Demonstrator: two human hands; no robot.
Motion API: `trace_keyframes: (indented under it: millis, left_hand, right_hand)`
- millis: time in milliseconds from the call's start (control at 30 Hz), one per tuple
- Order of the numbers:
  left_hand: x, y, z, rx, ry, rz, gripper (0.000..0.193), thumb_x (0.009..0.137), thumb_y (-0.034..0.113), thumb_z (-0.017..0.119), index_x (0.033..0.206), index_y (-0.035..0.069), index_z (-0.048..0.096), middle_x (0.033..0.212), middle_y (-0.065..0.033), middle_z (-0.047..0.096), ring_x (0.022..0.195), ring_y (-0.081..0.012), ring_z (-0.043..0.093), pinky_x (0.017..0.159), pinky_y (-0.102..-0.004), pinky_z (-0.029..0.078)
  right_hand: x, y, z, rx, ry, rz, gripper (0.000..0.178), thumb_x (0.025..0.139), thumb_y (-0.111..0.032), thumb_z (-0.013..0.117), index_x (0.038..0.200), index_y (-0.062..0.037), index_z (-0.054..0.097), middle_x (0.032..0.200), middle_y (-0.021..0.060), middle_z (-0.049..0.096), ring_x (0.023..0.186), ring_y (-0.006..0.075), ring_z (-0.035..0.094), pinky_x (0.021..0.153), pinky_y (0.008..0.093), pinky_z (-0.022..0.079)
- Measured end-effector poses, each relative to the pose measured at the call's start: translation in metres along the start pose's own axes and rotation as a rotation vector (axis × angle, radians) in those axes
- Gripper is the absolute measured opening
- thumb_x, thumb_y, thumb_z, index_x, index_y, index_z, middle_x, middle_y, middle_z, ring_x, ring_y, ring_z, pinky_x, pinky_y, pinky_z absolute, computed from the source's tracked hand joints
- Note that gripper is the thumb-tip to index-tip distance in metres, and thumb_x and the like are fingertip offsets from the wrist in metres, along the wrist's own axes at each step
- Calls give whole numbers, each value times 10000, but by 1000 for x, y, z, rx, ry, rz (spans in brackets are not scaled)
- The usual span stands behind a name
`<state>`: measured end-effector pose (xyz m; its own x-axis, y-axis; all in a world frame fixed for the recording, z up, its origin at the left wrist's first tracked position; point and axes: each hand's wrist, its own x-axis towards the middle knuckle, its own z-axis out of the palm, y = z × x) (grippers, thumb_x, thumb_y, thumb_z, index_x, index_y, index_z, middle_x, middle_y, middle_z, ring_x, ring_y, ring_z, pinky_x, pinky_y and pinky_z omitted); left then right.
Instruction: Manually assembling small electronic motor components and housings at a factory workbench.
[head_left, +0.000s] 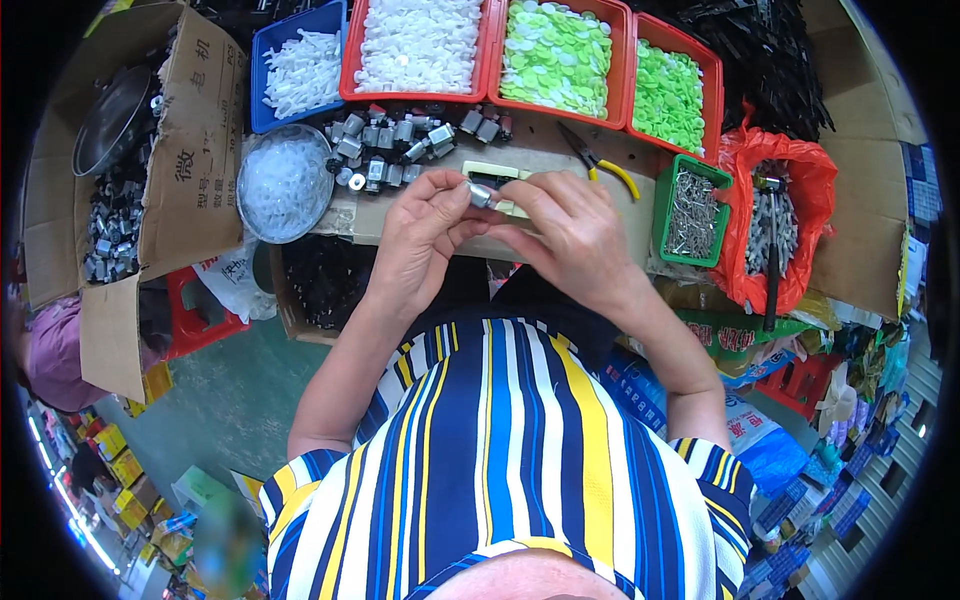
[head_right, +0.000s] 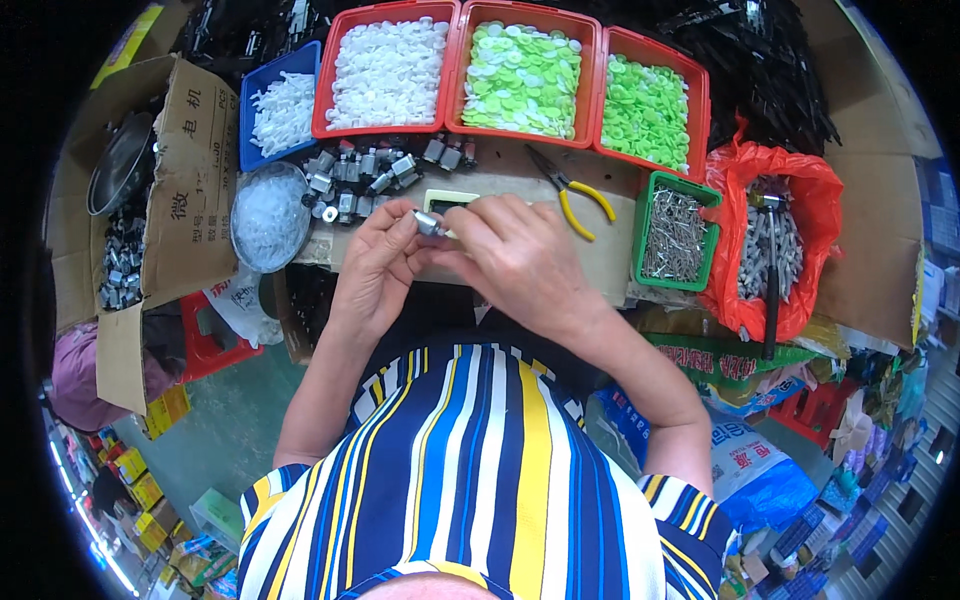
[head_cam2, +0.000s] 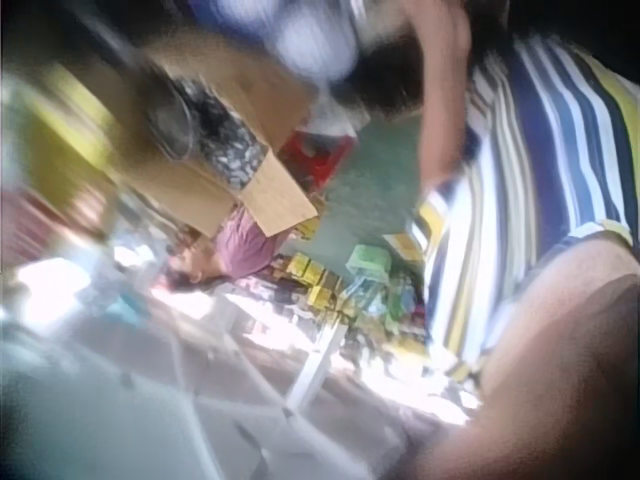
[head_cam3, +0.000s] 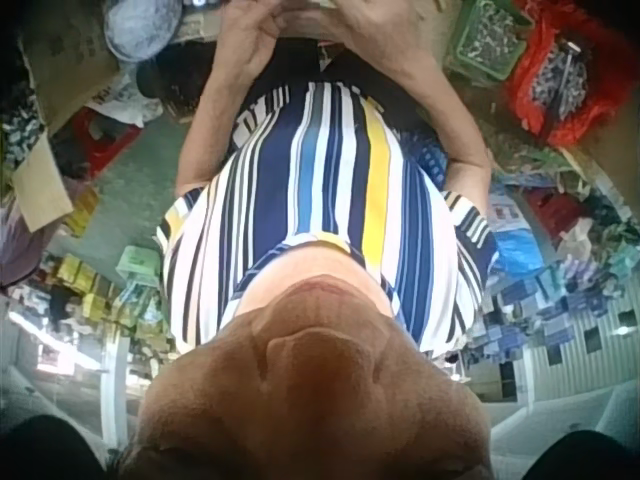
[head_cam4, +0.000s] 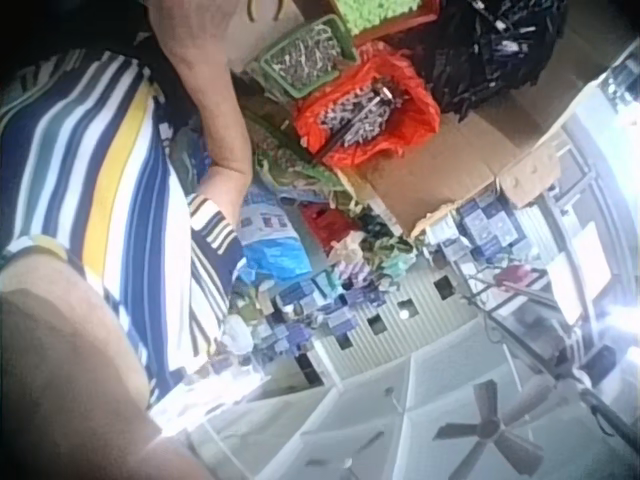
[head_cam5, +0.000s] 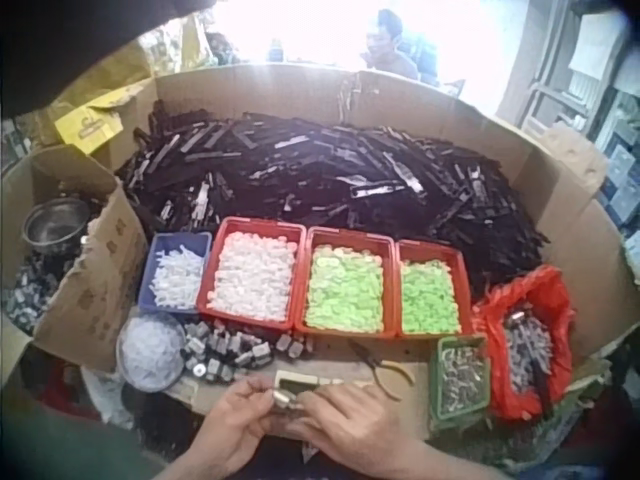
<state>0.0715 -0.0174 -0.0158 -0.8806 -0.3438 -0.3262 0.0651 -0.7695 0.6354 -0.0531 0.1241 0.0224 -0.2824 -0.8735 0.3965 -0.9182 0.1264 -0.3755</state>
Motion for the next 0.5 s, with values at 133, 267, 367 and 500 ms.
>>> trace_keyframes:
  millis: [133, 267, 367, 500]
  left_hand:
    - [3, -9, 5, -14, 48, -36, 164, 971, 182, 620, 1063, 61, 559, 994, -59, 660, 870, -125, 662, 771, -260, 531]
    - [2, -8, 9, 52, 69, -30, 172, 971, 202, 624, 1057, 67, 560, 948, -39, 664, 846, -102, 656, 748, -241, 517]
    - [2, -9, 2, 125, 111, -4, 207, 967, 238, 635, 1055, 66, 559, 876, -21, 662, 762, -77, 636, 686, -209, 485]
    - [6, -1, -5, 381, 186, 106, 228, 959, 230, 648, 1061, 53, 548, 767, 6, 616, 645, -44, 565, 569, -182, 427]
  right_hand:
    - [-1, -2, 19, -12, 140, -11, 308, 748, -217, 738, 995, -65, 633, 924, 52, 630, 833, 210, 624, 685, 349, 435]
    - [1, 0, 19, 21, 111, 15, 306, 749, -151, 781, 1005, -44, 651, 927, 85, 656, 833, 261, 638, 700, 384, 472]
    - [1, 9, 29, 208, 123, 97, 248, 781, -162, 731, 975, -39, 639, 910, 73, 628, 842, 251, 619, 724, 358, 441]
    - [5, 21, 38, 217, 57, 150, 227, 799, -152, 722, 980, -42, 638, 953, 80, 619, 899, 263, 606, 761, 367, 440]
